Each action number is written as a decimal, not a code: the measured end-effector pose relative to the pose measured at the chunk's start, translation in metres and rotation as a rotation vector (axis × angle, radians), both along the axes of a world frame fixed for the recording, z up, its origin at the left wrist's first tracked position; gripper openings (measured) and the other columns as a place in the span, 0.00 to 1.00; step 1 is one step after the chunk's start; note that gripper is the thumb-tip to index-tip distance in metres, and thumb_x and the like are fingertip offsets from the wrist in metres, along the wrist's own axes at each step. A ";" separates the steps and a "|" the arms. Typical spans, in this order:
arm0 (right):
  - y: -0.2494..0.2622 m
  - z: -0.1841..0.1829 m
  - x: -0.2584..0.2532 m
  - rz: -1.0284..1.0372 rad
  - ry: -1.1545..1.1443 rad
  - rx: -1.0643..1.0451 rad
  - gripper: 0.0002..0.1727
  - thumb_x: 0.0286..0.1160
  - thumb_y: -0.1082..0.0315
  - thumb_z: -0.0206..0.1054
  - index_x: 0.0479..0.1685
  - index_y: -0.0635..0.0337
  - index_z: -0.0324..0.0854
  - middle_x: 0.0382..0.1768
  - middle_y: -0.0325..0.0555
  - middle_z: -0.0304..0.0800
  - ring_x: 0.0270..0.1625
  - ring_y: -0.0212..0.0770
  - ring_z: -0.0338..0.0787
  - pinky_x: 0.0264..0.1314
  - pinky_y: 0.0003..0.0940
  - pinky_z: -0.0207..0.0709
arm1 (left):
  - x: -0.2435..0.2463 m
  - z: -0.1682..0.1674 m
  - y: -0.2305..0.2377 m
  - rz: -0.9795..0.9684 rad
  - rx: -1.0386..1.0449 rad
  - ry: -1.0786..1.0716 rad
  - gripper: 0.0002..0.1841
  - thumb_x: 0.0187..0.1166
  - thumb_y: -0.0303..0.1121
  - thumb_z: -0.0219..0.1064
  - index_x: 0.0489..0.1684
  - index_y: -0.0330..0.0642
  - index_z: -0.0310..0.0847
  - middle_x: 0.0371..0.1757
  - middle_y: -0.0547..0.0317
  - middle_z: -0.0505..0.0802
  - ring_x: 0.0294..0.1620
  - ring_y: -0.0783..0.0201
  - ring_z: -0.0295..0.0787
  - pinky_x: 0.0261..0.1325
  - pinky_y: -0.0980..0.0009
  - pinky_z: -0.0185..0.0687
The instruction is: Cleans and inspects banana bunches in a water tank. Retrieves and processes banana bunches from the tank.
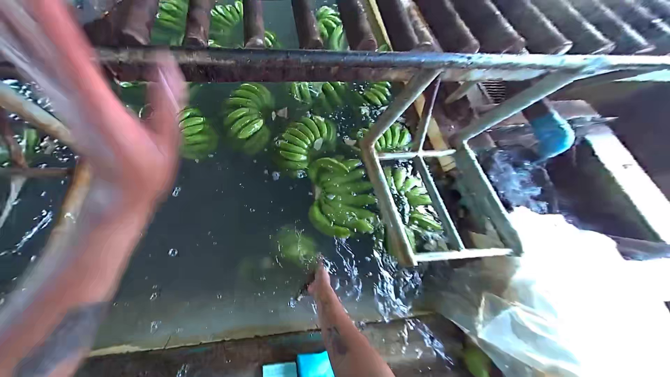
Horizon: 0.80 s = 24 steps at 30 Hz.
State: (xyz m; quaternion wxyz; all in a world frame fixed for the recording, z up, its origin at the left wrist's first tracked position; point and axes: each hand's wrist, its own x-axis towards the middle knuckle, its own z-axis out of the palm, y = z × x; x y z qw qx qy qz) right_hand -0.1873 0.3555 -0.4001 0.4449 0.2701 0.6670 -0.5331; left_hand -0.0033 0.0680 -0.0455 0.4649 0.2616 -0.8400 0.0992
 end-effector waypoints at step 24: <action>0.001 0.004 0.027 0.768 0.348 0.001 0.52 0.69 0.60 0.80 0.91 0.70 0.53 0.84 0.67 0.68 0.86 0.53 0.71 0.88 0.46 0.65 | 0.024 -0.328 0.181 0.054 1.755 -0.682 0.37 0.73 0.48 0.76 0.79 0.33 0.73 0.67 0.30 0.87 0.72 0.35 0.82 0.78 0.38 0.71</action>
